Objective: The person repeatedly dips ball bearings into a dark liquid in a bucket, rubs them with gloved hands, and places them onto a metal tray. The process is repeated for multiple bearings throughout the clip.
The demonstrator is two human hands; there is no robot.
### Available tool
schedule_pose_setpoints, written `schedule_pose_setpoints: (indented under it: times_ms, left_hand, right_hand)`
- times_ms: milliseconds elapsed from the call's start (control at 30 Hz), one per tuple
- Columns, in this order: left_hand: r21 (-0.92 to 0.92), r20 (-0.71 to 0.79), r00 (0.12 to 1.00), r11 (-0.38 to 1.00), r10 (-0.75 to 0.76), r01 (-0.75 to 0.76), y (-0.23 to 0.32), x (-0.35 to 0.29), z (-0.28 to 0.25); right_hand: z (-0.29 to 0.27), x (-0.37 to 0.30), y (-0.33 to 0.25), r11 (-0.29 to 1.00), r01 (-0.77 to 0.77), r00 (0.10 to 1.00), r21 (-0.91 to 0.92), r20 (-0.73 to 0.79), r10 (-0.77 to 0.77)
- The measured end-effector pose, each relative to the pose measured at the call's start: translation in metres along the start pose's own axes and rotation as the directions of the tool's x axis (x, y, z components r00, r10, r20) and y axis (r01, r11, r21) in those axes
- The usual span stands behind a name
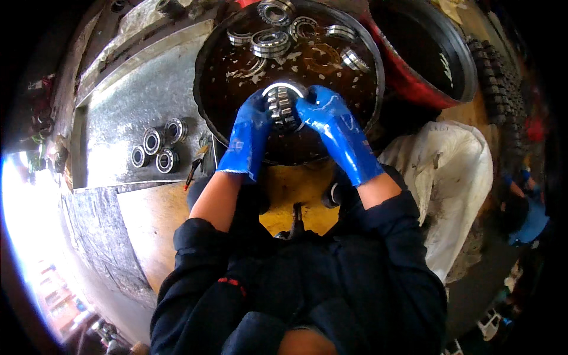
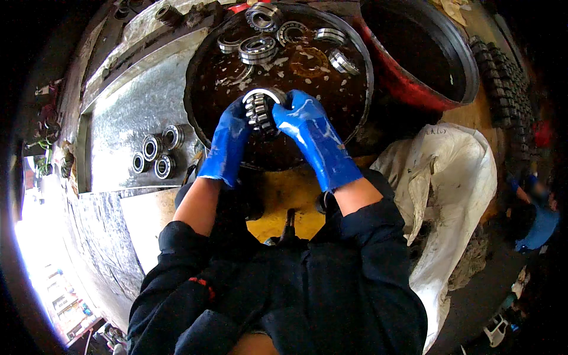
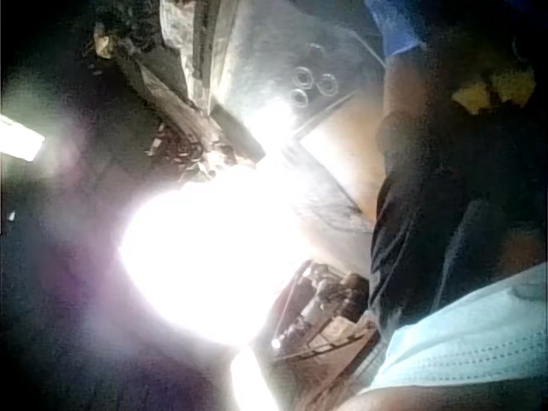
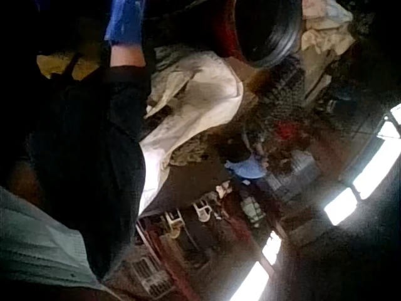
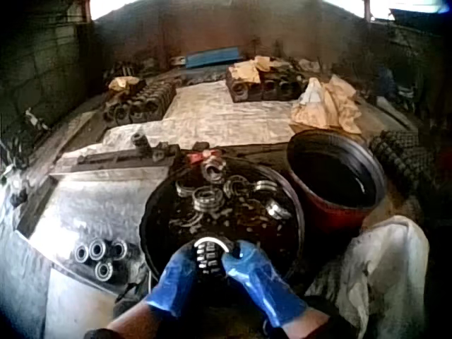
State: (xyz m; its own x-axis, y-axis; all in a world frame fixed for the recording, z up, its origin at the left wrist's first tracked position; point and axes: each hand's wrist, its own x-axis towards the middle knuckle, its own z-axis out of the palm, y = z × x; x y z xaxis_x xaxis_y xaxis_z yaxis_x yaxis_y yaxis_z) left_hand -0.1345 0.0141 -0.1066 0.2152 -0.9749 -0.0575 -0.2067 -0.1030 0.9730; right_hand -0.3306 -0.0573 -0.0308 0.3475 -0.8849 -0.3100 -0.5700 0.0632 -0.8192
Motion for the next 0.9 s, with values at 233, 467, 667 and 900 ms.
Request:
schedule_pose_setpoints:
  times_ms: [233,467,667,900]
  left_hand:
    - [-0.362,0.209,0.941,0.873,-0.264,0.326,0.078,-0.015,-0.008]
    - [-0.151,0.075,0.951,0.939,-0.300,0.309,0.050,-0.014,-0.004]
    - [-0.286,0.005,0.943,0.903,-0.333,0.321,0.060,-0.019,-0.005]
    - [-0.127,-0.089,0.973,0.971,-0.212,0.200,0.079,-0.014,-0.001]
  right_hand:
    - [-0.005,0.015,0.019,0.936,-0.028,0.997,0.351,0.079,0.000]
    - [0.012,0.035,0.038,0.994,0.090,0.996,0.061,-0.003,-0.090]
    - [0.027,0.032,0.031,0.996,-0.066,0.997,0.067,-0.036,0.069]
    - [0.030,0.037,0.051,0.973,-0.032,0.997,0.227,-0.055,0.045]
